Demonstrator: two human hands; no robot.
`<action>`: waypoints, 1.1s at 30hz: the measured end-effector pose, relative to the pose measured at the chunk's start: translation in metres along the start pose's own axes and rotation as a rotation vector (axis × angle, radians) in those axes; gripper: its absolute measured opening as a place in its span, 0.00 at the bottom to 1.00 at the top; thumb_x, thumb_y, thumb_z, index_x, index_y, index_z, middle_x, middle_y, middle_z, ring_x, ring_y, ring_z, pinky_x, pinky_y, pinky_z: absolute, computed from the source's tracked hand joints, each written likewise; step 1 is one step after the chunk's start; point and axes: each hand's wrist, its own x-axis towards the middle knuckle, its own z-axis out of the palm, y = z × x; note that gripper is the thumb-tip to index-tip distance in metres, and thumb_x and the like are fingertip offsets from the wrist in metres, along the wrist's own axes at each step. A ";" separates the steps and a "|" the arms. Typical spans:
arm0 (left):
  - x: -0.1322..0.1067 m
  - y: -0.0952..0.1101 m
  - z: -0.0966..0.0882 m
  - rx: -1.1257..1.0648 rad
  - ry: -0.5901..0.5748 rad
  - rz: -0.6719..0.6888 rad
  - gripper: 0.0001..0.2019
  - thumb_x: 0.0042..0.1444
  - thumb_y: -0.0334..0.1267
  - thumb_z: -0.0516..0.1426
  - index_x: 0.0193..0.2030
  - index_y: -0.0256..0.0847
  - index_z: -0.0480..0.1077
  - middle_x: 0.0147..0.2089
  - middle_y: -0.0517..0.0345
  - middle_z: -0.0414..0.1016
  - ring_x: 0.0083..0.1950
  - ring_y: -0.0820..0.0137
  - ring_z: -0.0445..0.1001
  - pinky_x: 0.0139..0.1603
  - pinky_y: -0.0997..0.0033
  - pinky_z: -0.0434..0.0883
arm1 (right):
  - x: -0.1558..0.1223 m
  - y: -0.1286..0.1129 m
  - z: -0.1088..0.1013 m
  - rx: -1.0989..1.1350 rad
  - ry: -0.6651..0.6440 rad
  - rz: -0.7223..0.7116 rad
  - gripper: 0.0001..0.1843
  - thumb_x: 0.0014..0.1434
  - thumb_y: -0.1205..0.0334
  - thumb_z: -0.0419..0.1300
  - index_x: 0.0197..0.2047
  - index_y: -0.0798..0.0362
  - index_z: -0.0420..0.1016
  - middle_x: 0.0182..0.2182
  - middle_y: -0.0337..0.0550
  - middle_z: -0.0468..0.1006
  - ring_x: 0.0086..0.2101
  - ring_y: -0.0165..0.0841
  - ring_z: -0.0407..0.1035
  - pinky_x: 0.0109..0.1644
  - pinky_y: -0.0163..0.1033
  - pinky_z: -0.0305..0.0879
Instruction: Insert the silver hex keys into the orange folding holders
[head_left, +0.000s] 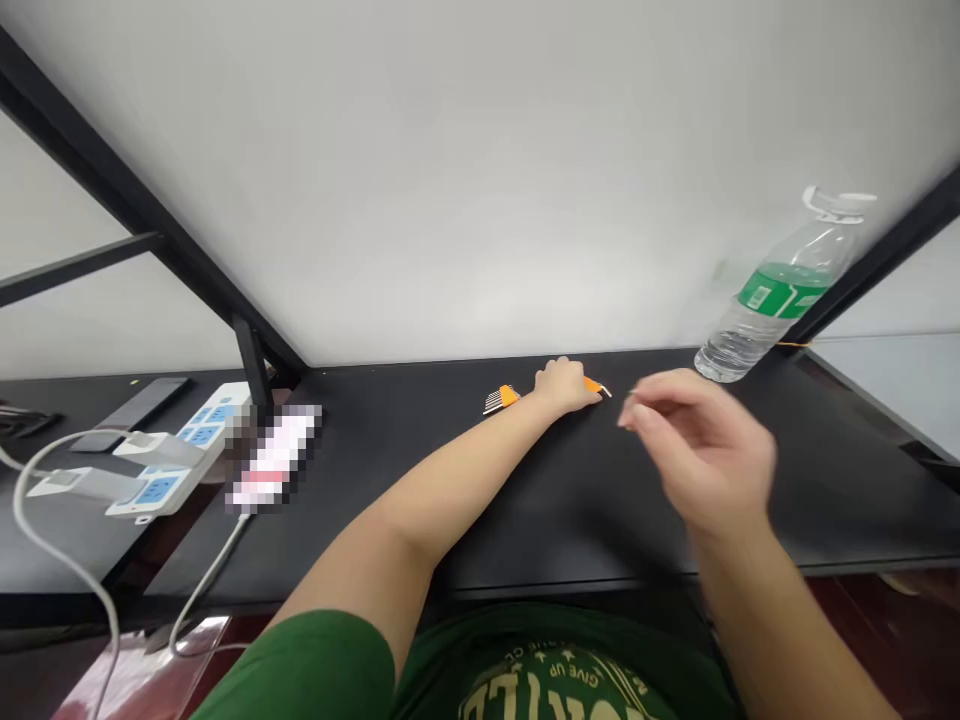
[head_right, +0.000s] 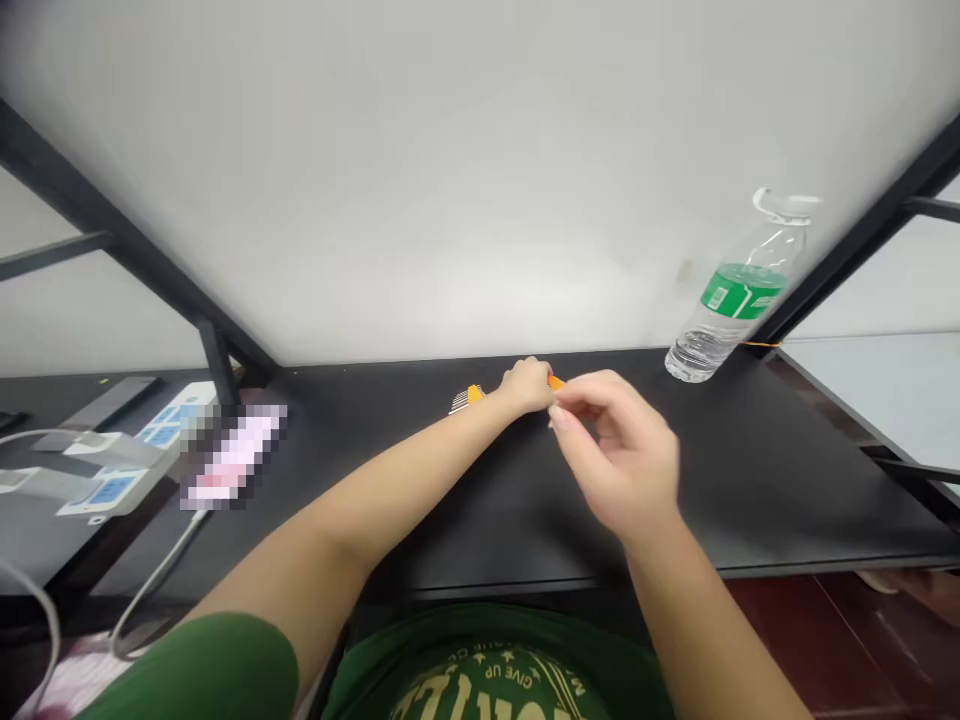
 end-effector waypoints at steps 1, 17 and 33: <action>0.000 0.001 0.001 0.009 -0.004 -0.004 0.26 0.56 0.56 0.66 0.55 0.41 0.76 0.64 0.38 0.75 0.67 0.43 0.72 0.63 0.47 0.73 | 0.002 0.011 0.004 -0.033 0.013 0.037 0.04 0.71 0.58 0.62 0.45 0.45 0.79 0.42 0.46 0.80 0.39 0.40 0.77 0.42 0.48 0.78; -0.135 -0.082 -0.007 -0.082 0.268 0.194 0.19 0.58 0.41 0.64 0.56 0.44 0.73 0.51 0.52 0.83 0.53 0.56 0.80 0.54 0.58 0.77 | -0.019 0.061 0.065 -0.388 -0.567 0.326 0.08 0.63 0.69 0.58 0.42 0.48 0.65 0.32 0.38 0.77 0.32 0.35 0.70 0.37 0.39 0.60; -0.137 -0.123 -0.014 -0.156 0.194 0.270 0.24 0.55 0.42 0.66 0.60 0.44 0.76 0.55 0.54 0.83 0.52 0.60 0.82 0.54 0.62 0.78 | -0.028 0.074 0.052 -0.658 -0.621 0.354 0.03 0.64 0.61 0.61 0.42 0.49 0.76 0.38 0.43 0.80 0.34 0.36 0.71 0.35 0.40 0.57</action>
